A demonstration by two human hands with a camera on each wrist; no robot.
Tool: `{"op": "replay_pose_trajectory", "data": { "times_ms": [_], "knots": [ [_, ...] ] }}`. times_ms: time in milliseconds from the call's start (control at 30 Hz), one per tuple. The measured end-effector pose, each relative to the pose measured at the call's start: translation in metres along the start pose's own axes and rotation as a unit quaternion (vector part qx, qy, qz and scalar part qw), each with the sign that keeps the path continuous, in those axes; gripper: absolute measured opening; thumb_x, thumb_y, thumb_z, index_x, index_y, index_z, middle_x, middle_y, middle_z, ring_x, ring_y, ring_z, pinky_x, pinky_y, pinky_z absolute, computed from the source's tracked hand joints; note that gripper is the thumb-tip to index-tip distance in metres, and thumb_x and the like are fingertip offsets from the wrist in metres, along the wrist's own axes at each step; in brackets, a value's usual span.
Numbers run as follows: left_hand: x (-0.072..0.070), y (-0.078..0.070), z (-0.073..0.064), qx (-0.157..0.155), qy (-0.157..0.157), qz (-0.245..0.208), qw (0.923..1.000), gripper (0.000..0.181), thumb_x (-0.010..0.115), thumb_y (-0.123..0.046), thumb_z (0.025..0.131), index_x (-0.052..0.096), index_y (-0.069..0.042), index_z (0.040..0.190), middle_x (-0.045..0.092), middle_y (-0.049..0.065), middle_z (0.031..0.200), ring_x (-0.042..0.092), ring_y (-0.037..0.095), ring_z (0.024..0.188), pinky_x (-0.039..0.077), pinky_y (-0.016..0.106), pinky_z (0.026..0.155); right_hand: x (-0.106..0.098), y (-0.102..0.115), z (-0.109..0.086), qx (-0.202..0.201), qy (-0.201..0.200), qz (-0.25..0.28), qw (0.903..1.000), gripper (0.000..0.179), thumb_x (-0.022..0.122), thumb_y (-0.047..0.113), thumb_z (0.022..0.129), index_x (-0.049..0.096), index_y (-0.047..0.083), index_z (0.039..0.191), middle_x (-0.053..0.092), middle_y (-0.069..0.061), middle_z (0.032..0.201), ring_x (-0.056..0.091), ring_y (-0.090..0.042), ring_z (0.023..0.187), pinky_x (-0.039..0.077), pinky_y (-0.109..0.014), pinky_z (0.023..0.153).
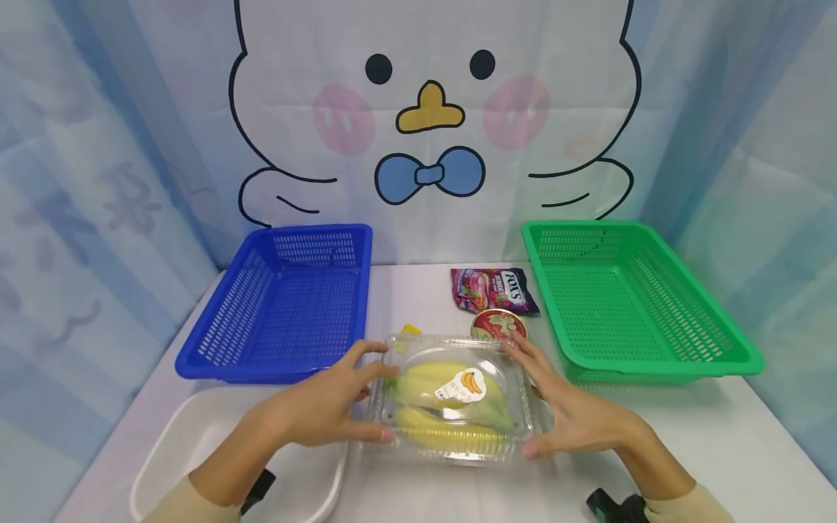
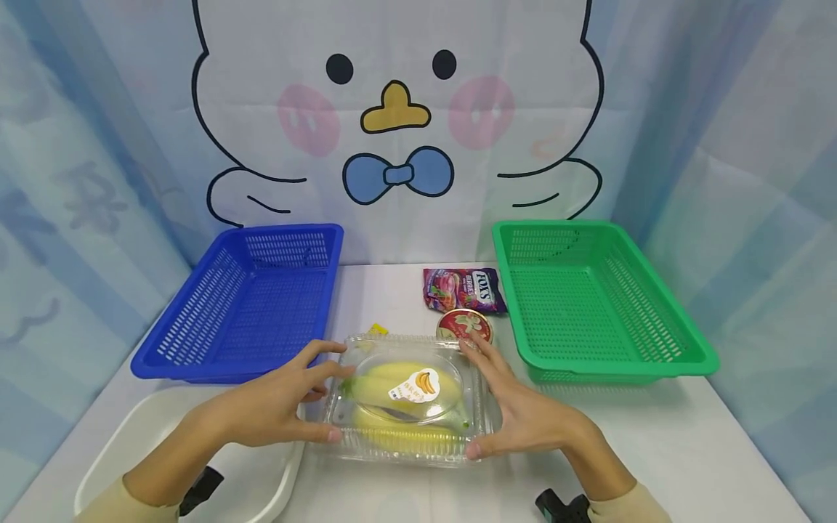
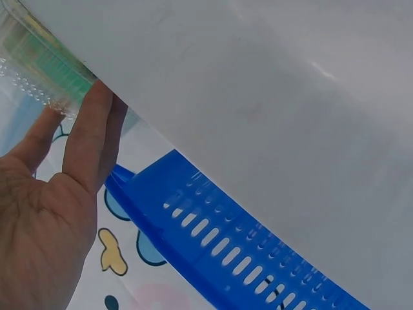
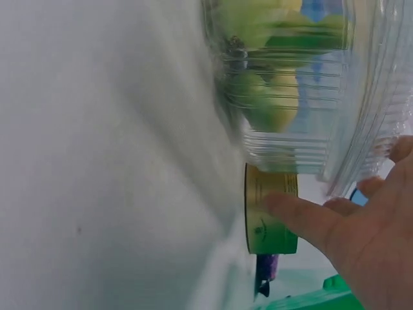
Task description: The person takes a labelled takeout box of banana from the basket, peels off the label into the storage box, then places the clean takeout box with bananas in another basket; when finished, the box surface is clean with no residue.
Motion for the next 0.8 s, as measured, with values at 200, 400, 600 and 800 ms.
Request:
{"op": "replay_pose_trajectory", "data": {
  "times_ms": [200,400,600,800],
  "knots": [
    [0.0,0.0,0.001,-0.007,0.003,-0.009,0.9999,0.078,0.077,-0.061,0.084,0.052,-0.023,0.147,0.021,0.004,0.165,0.065,0.022,0.11,0.058,0.033,0.086,0.002,0.002,0.003,0.021,-0.014,-0.037,0.999,0.121,0.086,0.032,0.08,0.002,0.024,0.167,-0.007,-0.011,0.171,0.005,-0.054,0.152,0.036,-0.081,0.1],
    [0.001,-0.002,0.002,-0.009,0.004,-0.005,0.9999,0.077,0.076,-0.061,0.083,0.051,-0.025,0.146,0.021,0.002,0.165,0.066,0.023,0.112,0.058,0.034,0.088,0.001,0.004,0.001,0.025,-0.022,-0.055,0.9979,0.121,0.087,0.035,0.078,0.006,0.016,0.166,-0.003,-0.016,0.17,0.008,-0.052,0.151,0.038,-0.078,0.101],
    [-0.001,-0.008,0.003,-0.018,0.012,0.016,0.9996,0.078,0.076,-0.06,0.084,0.05,-0.025,0.149,0.021,0.003,0.166,0.066,0.025,0.115,0.058,0.04,0.093,0.0,0.003,0.001,0.027,-0.019,-0.073,0.9968,0.12,0.087,0.039,0.078,0.008,0.016,0.166,0.0,-0.02,0.169,0.011,-0.052,0.15,0.037,-0.078,0.102],
    [-0.004,-0.014,0.001,-0.027,0.017,0.033,0.9989,0.079,0.076,-0.059,0.086,0.049,-0.023,0.151,0.022,0.005,0.166,0.063,0.024,0.119,0.057,0.045,0.096,-0.002,0.005,0.003,0.035,-0.008,-0.056,0.9978,0.118,0.087,0.038,0.079,0.01,0.017,0.166,-0.001,-0.018,0.169,0.013,-0.05,0.15,0.038,-0.075,0.103]
  ]
}}
Point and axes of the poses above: each hand's wrist, its own z-axis towards the middle knuckle, its own x-axis out of the palm, y = z × x, the point moved 2 cm from there along z, towards the middle knuckle
